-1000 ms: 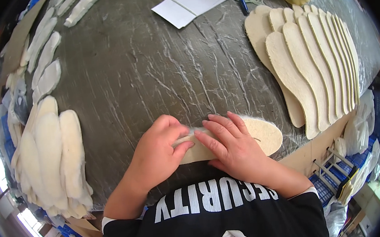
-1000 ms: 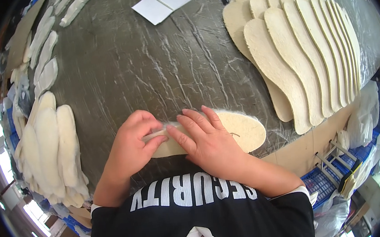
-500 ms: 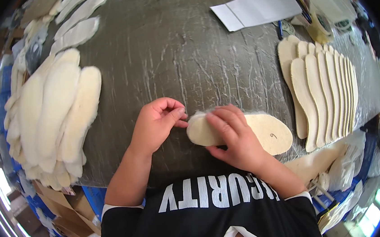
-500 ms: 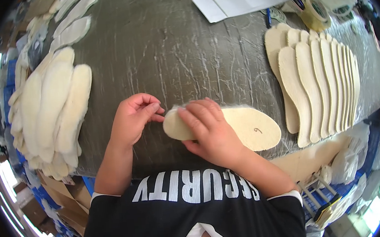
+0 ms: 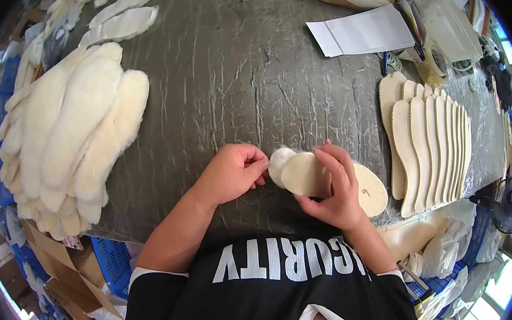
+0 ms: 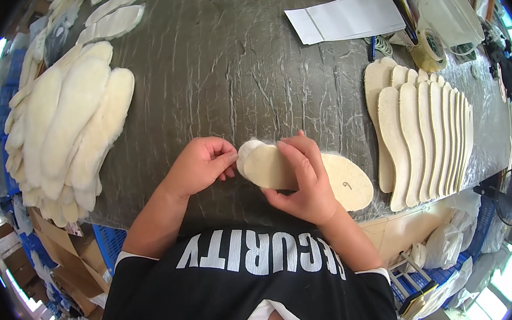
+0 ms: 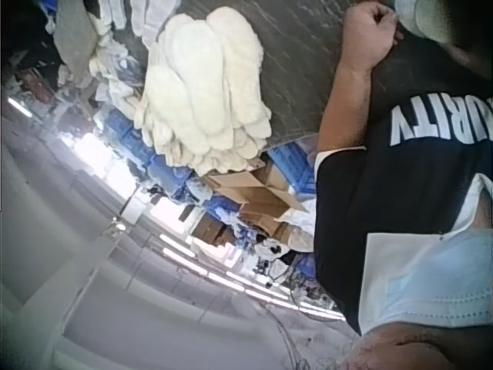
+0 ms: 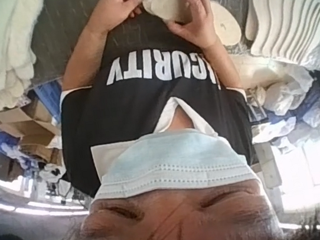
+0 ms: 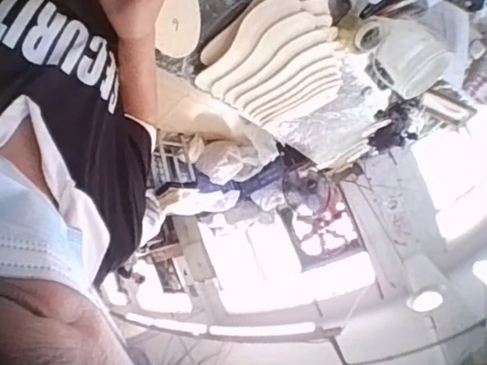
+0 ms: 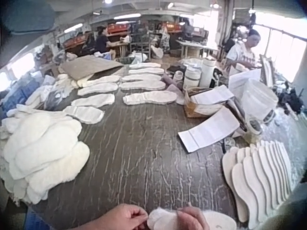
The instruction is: Manually assembling and inspecting fleece-lined shoe insoles at a factory workstation.
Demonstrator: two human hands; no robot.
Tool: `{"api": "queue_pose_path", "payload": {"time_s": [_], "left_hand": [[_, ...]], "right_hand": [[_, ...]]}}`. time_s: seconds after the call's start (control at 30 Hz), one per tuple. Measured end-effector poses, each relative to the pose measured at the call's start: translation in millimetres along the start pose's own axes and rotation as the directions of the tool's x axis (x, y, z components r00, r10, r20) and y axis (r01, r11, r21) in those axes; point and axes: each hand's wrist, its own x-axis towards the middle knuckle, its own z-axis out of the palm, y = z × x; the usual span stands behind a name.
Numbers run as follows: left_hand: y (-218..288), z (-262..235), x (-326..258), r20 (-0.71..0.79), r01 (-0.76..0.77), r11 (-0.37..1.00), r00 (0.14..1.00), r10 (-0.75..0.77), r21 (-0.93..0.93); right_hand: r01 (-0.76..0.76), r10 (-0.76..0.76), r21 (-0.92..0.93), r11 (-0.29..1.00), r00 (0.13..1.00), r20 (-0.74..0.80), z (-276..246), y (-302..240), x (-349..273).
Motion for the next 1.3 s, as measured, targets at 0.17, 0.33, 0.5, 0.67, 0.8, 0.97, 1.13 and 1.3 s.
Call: {"api": "queue_pose_path", "payload": {"time_s": [0.17,0.33,0.5,0.67,0.8,0.97,1.13,1.3], "left_hand": [[-5.3,-1.3,5.8,-0.018,-0.03,0.998,0.999,0.031,0.059],[-4.3,2.1,4.2,0.02,-0.136,0.991,0.99,0.136,-0.009],[-1.8,6.5,3.6,0.022,-0.218,0.972,0.975,0.221,-0.088],[-1.9,4.3,4.9,0.058,-0.212,0.974,0.974,0.217,-0.079],[0.6,4.3,5.3,0.091,-0.193,0.981,0.977,0.195,-0.033],[0.1,5.4,4.0,0.086,-0.218,0.975,0.972,0.221,-0.036],[1.5,6.6,4.7,0.092,-0.233,0.972,0.968,0.235,-0.033],[1.3,7.8,4.1,0.081,-0.213,0.976,0.973,0.216,-0.045]], "right_hand": [[-0.016,0.016,0.0,1.0,1.0,-0.008,-6.1,-2.3,2.4],[-0.133,0.127,0.044,0.99,0.984,0.129,-6.6,-4.0,9.1],[-0.185,0.174,0.054,0.981,0.971,0.164,-8.4,-5.6,9.5],[-0.187,0.173,0.059,0.981,0.967,0.185,-9.8,-4.6,9.1],[-0.178,0.166,0.049,0.983,0.969,0.184,-9.5,-4.6,8.5],[-0.175,0.164,0.044,0.984,0.969,0.187,-9.7,-5.5,9.5],[-0.169,0.158,0.049,0.984,0.971,0.182,-9.3,-4.2,8.1],[-0.194,0.18,0.059,0.979,0.966,0.187,-7.2,-3.5,6.4]]}}
